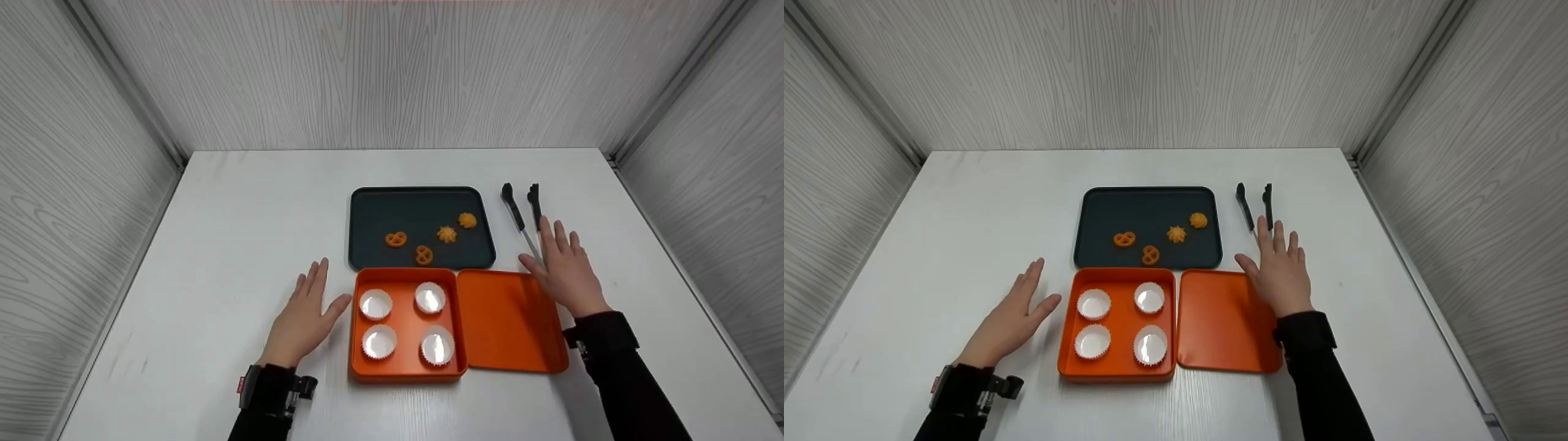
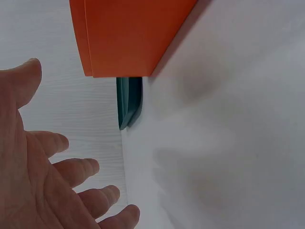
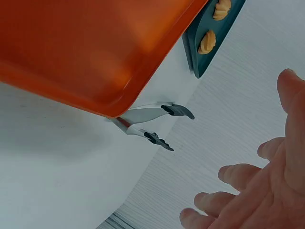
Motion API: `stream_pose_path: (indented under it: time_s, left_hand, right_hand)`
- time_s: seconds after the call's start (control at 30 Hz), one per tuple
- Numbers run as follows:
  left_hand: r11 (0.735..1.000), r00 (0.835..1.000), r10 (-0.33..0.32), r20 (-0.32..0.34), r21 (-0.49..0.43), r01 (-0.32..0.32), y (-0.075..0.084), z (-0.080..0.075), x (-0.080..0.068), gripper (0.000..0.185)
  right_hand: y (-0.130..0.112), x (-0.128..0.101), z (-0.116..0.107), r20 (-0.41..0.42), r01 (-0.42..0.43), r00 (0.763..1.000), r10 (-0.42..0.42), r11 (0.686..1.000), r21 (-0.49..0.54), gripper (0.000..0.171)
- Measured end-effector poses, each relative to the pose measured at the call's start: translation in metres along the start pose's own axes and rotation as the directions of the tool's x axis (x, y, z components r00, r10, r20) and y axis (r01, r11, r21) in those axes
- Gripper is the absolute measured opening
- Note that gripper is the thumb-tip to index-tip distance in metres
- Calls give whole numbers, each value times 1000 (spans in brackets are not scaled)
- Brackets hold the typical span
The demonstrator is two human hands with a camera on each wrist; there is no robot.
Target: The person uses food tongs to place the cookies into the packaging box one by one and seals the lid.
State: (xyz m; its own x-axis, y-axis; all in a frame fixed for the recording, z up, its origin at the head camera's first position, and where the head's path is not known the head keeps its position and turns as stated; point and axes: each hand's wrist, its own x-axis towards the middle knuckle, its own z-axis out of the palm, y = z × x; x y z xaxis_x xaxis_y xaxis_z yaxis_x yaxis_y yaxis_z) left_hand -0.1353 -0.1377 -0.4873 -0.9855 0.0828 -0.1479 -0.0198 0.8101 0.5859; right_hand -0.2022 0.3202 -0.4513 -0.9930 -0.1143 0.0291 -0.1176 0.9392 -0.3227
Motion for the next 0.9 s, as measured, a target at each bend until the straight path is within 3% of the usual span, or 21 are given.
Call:
stream_pose_path:
  time_s: [0.13,0.27,0.57,0.73,0.9]
  left_hand:
    - [994,1000,13,15,-111,-11,8,7,-6,86]
    - [969,999,22,32,-246,-14,15,16,-13,87]
    - [879,999,25,22,-477,-12,28,37,-27,88]
    - [826,999,34,-4,-564,-30,32,49,-32,81]
    - [790,1000,-1,-21,-613,-12,33,61,-33,72]
  right_hand:
    - [3,4,-1,-5,9,1000,-9,1000,10,90]
    - [7,8,-3,-8,8,1000,-8,1000,14,90]
    - [15,18,-5,-4,-13,1000,13,999,51,93]
    - [23,26,-4,24,-44,999,42,997,64,93]
    - [29,36,1,63,-72,996,69,996,44,93]
